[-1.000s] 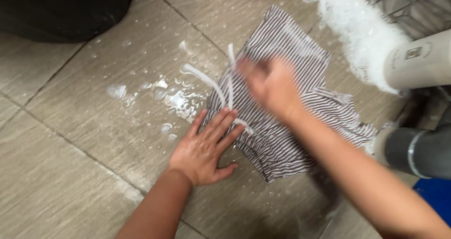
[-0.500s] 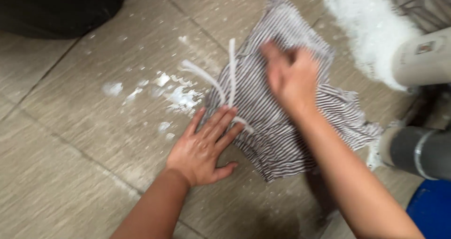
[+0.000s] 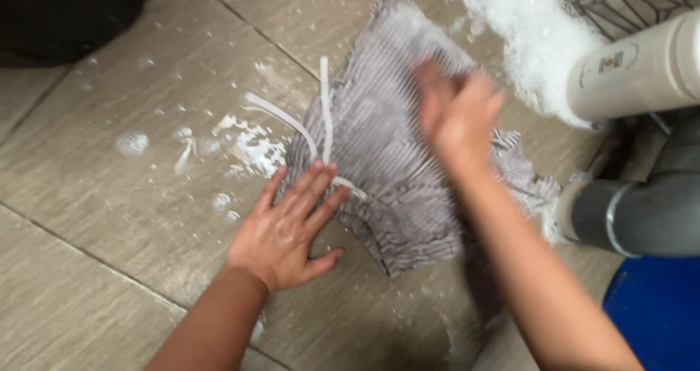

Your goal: Washing clothes and a sock by hand using a bucket and a brush.

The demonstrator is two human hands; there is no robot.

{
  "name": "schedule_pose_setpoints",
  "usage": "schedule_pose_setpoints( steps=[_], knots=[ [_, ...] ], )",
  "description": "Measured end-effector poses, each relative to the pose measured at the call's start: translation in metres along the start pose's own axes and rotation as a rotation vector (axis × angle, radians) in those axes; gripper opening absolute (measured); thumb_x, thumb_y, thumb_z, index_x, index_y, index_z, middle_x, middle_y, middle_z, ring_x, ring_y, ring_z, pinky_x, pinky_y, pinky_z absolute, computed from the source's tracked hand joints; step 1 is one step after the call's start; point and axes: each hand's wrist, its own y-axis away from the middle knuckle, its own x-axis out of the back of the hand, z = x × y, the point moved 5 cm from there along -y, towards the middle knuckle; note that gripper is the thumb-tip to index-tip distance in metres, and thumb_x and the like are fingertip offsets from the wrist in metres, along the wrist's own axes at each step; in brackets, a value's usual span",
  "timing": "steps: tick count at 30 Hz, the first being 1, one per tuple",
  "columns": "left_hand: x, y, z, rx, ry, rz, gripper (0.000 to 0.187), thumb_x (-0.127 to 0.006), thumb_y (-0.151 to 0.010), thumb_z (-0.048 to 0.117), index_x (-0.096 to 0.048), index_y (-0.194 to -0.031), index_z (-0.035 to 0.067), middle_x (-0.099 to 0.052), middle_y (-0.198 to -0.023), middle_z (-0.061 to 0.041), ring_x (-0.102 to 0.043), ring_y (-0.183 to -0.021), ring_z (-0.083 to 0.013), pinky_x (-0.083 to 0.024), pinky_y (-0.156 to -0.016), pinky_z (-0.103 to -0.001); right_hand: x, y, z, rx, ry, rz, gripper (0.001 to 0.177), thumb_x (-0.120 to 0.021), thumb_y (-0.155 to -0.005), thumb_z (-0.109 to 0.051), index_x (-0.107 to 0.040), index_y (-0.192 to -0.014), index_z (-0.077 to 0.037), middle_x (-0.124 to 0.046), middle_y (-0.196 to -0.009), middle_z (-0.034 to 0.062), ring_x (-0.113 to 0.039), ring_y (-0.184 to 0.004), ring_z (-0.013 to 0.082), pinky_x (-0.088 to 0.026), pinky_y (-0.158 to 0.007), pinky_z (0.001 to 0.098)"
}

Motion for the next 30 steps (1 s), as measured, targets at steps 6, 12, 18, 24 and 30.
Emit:
schedule_pose_setpoints(
  steps=[6,12,18,24,30],
  knots=[
    [0.007,0.001,0.001,0.005,-0.026,0.035,0.089,-0.048,-0.08,0.066,-0.029,-0.154,0.021,-0.016,-0.165,-0.007,-0.013,-0.152,-0.0214,-0.009,-0.12,-0.053,0.014,-0.021,0.025,-0.329,-0.113,0.105,0.029,-0.06,-0.1,-0.032,-0.062,-0.128,-0.025,-0.068,-0.096,-0.0005,-0.066,-0.072,0.0173,-0.054,-0.059,0.0378],
    [0.006,-0.002,-0.001,0.004,-0.037,0.032,0.088,-0.047,-0.081,0.067,-0.028,-0.154,0.021,-0.016,-0.164,-0.007,-0.013,-0.151,-0.0216,-0.009,-0.12,-0.054,0.011,0.003,-0.021,-0.37,-0.222,-0.297,0.031,-0.059,-0.102,-0.046,-0.07,-0.123,-0.027,-0.069,-0.08,0.0044,-0.064,-0.066,0.021,-0.055,-0.06,0.0398],
    [0.007,-0.001,0.001,0.005,-0.033,0.041,0.09,-0.048,-0.08,0.066,-0.027,-0.155,0.021,-0.016,-0.165,-0.007,-0.012,-0.152,-0.022,-0.009,-0.12,-0.054,-0.005,-0.01,0.057,-0.287,0.044,0.057,0.038,-0.066,-0.104,-0.022,-0.061,-0.142,-0.028,-0.065,-0.101,0.0159,-0.06,-0.085,0.0282,-0.051,-0.075,0.0458],
    [0.007,-0.002,-0.001,0.004,-0.019,0.056,0.091,-0.051,-0.079,0.065,-0.027,-0.155,0.02,-0.018,-0.165,-0.008,-0.013,-0.152,-0.0222,-0.009,-0.12,-0.055,0.011,0.011,-0.063,-0.603,-0.364,-0.422,0.033,-0.061,-0.101,-0.04,-0.066,-0.12,-0.013,-0.069,-0.093,0.0137,-0.064,-0.081,0.0251,-0.054,-0.073,0.0438],
    [0.006,0.001,0.0,0.017,-0.036,0.038,0.089,-0.049,-0.081,0.065,-0.027,-0.156,0.021,-0.016,-0.166,-0.007,-0.013,-0.152,-0.022,-0.008,-0.121,-0.053,-0.004,-0.015,0.053,-0.366,0.014,0.025,0.027,-0.066,-0.106,-0.032,-0.071,-0.13,-0.021,-0.064,-0.095,0.0168,-0.06,-0.082,0.0321,-0.05,-0.073,0.0466]
  ],
)
